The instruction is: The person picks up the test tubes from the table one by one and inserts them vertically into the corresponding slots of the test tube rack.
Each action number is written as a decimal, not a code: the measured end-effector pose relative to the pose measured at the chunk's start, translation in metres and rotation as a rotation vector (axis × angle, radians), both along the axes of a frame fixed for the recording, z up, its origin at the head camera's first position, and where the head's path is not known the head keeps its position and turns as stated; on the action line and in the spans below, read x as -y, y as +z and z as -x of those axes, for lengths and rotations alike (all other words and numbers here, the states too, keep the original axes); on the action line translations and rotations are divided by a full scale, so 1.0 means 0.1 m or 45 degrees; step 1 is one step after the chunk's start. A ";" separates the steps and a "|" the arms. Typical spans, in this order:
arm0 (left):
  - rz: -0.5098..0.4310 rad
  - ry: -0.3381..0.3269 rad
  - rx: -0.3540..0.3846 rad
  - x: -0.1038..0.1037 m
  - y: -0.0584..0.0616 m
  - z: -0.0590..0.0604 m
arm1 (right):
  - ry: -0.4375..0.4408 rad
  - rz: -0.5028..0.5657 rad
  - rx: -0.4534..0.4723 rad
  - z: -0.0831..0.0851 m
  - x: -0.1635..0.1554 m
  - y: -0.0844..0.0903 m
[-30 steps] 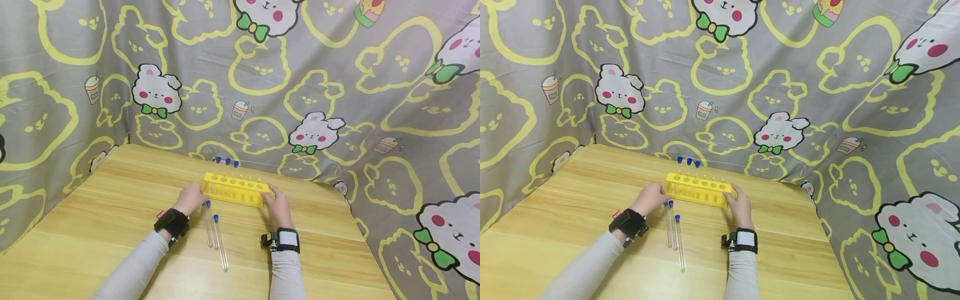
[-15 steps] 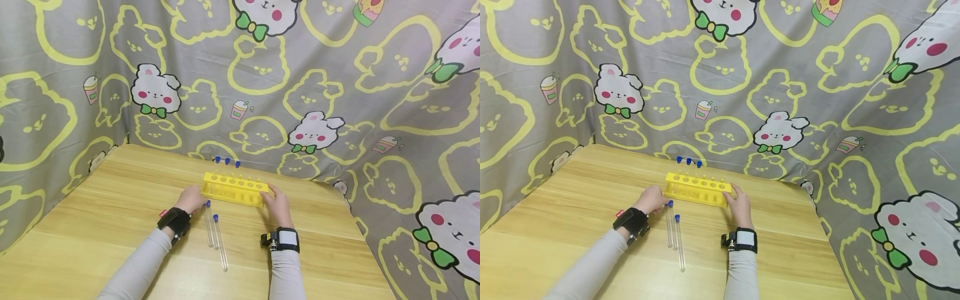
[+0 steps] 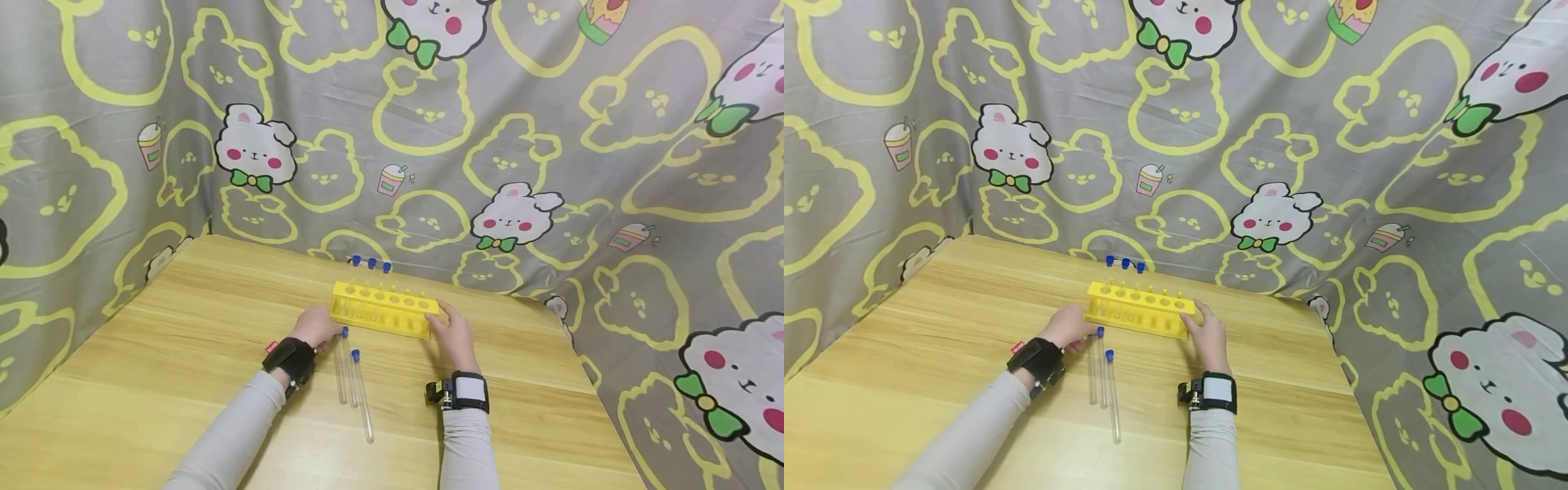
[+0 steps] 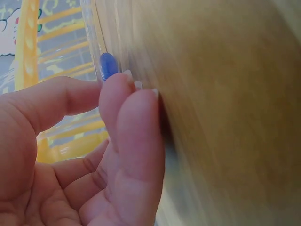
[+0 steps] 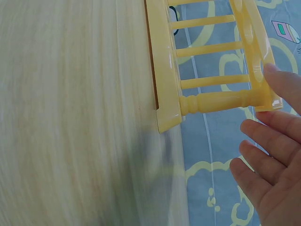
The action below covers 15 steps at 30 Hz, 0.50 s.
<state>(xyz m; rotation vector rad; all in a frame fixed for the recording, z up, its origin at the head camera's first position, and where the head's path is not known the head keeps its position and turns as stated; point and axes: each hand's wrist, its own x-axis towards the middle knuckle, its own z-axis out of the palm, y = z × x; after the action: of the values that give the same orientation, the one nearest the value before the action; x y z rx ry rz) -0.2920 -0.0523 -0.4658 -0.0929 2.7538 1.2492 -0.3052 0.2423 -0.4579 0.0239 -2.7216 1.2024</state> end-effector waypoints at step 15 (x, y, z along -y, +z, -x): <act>-0.036 0.000 0.048 -0.02 0.03 0.00 | 0.002 0.010 0.005 0.00 0.00 0.00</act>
<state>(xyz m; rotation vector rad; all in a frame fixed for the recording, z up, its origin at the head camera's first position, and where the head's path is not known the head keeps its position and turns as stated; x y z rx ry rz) -0.2924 -0.0507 -0.4630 -0.1126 2.7037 1.2725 -0.3051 0.2419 -0.4580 0.0228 -2.7207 1.2153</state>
